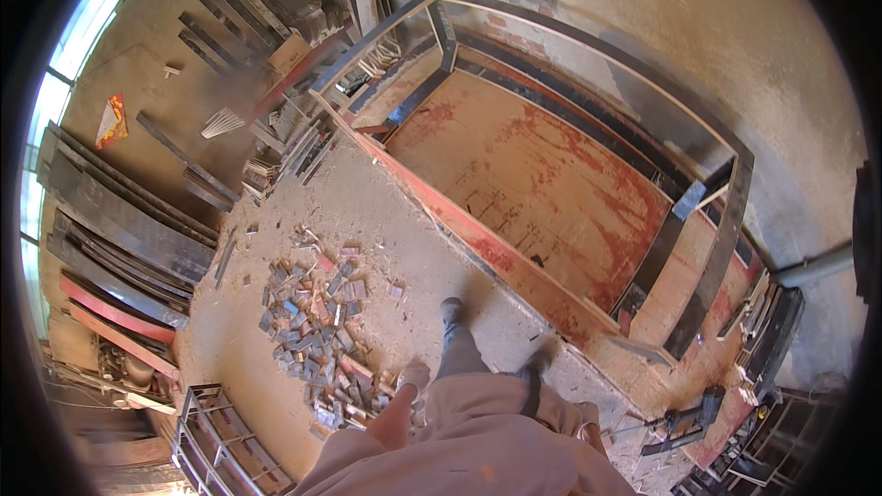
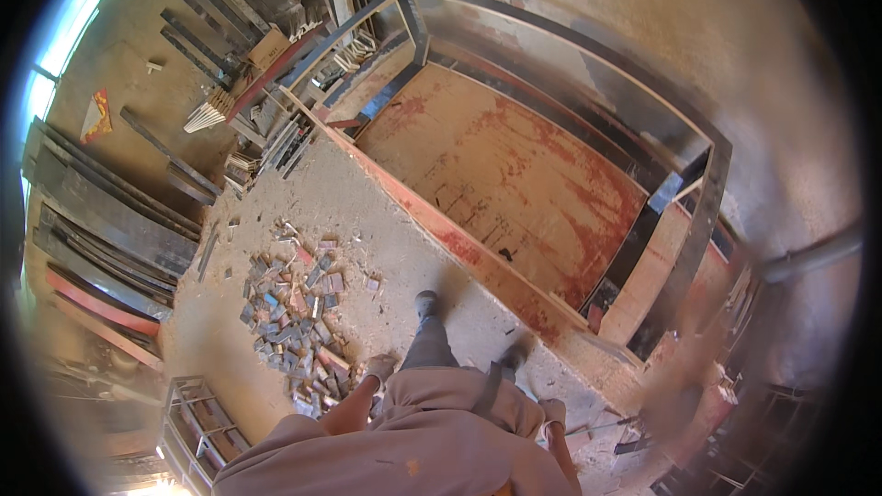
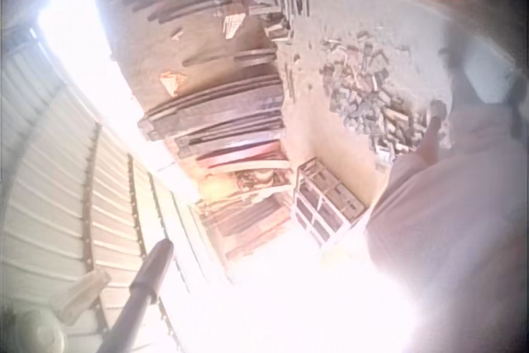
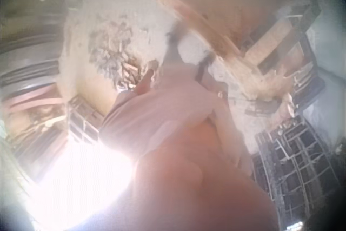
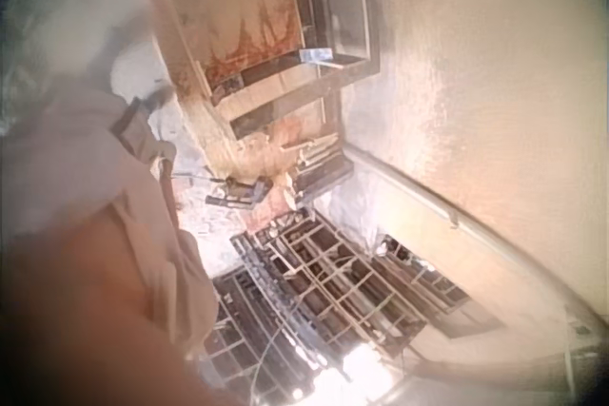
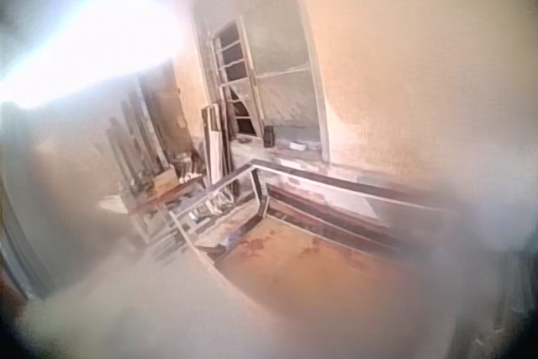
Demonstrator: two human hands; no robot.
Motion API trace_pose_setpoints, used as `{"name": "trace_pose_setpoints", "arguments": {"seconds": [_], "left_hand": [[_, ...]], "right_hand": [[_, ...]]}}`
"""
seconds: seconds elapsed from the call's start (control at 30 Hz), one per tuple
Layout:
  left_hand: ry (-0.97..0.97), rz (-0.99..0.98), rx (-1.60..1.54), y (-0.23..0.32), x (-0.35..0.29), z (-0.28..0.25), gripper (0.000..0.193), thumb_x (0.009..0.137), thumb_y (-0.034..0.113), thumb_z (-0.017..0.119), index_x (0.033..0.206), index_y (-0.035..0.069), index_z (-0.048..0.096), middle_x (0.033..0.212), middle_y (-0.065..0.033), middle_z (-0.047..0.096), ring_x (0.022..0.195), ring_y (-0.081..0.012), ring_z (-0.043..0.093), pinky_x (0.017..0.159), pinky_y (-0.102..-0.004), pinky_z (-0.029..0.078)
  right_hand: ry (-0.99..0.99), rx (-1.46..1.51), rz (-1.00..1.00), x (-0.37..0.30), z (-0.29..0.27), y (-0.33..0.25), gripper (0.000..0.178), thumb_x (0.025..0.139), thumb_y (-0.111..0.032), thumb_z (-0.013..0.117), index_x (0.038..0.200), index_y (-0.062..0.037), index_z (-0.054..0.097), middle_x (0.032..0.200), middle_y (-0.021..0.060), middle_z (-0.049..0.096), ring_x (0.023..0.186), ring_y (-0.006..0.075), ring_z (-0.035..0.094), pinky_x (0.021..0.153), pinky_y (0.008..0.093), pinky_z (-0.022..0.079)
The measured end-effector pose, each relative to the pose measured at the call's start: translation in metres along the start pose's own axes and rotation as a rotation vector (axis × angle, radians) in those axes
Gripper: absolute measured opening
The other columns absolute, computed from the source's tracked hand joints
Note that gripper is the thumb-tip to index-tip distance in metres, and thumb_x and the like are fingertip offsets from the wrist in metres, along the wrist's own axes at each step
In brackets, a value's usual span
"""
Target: The person assembles a wooden frame by positioning planks and securing them with a nail gun. They repeatedly adjust the frame and drive nails into the joints to stabilize the structure.
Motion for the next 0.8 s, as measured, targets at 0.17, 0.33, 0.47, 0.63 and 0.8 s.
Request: {"name": "trace_pose_setpoints", "arguments": {"seconds": [0.17, 0.33, 0.47, 0.63, 0.8], "left_hand": [[0.149, -0.150, -0.519, -0.018, 0.066, -0.099, 0.035, 0.095, 0.025, 0.050, 0.119, 0.010, 0.071, 0.132, -0.0193, 0.064, 0.119, -0.0413, 0.062, 0.102, -0.0480, 0.051], [0.203, 0.147, -0.307, -0.035, 0.160, -0.208, 0.035, 0.092, 0.027, 0.054, 0.116, 0.011, 0.074, 0.118, -0.0237, 0.070, 0.111, -0.0424, 0.066, 0.098, -0.0470, 0.052], [0.275, 0.038, -0.825, -0.011, 0.253, -0.292, 0.066, 0.092, 0.033, 0.064, 0.152, 0.021, 0.040, 0.152, -0.0310, 0.040, 0.137, -0.0459, 0.045, 0.108, -0.0477, 0.046], [0.314, -0.448, -1.504, 0.063, 0.302, -0.373, 0.123, 0.076, 0.053, 0.079, 0.158, -0.010, 0.012, 0.164, -0.0278, 0.023, 0.149, -0.0348, 0.034, 0.119, -0.0427, 0.032], [0.589, -0.434, -1.048, 0.051, 0.358, -0.321, 0.087, 0.080, 0.023, 0.069, 0.150, -0.009, 0.029, 0.140, -0.0288, 0.053, 0.130, -0.0378, 0.053, 0.108, -0.0421, 0.043]], "right_hand": [[0.102, 0.494, 0.188, -0.046, -0.086, -0.145, 0.022, 0.090, -0.021, 0.063, 0.090, 0.0002, 0.067, 0.068, 0.0142, 0.067, 0.053, 0.0234, 0.064, 0.048, 0.0394, 0.052], [0.167, 0.683, 0.244, -0.039, -0.099, -0.244, 0.018, 0.095, -0.021, 0.062, 0.091, -0.0034, 0.060, 0.063, 0.0112, 0.063, 0.046, 0.0195, 0.060, 0.039, 0.0345, 0.049], [0.188, 0.699, 0.132, -0.041, -0.081, -0.296, 0.020, 0.094, -0.022, 0.064, 0.092, -0.0028, 0.062, 0.065, 0.0110, 0.065, 0.047, 0.0191, 0.061, 0.040, 0.0342, 0.050], [0.223, 0.418, 0.166, -0.103, -0.079, -0.367, 0.024, 0.094, -0.026, 0.065, 0.094, -0.0016, 0.067, 0.068, 0.0098, 0.067, 0.051, 0.0172, 0.062, 0.046, 0.0318, 0.049], [0.384, 0.217, 0.029, -0.120, -0.111, -0.374, 0.026, 0.095, -0.030, 0.065, 0.094, -0.0043, 0.070, 0.070, 0.0104, 0.070, 0.059, 0.0183, 0.067, 0.057, 0.0350, 0.053]]}}
Point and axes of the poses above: each hand's wrist, its own x-axis towards the middle knuckle, its own z-axis out of the palm, y = z × x, the point moved 5 cm from there along x, towards the middle knuckle
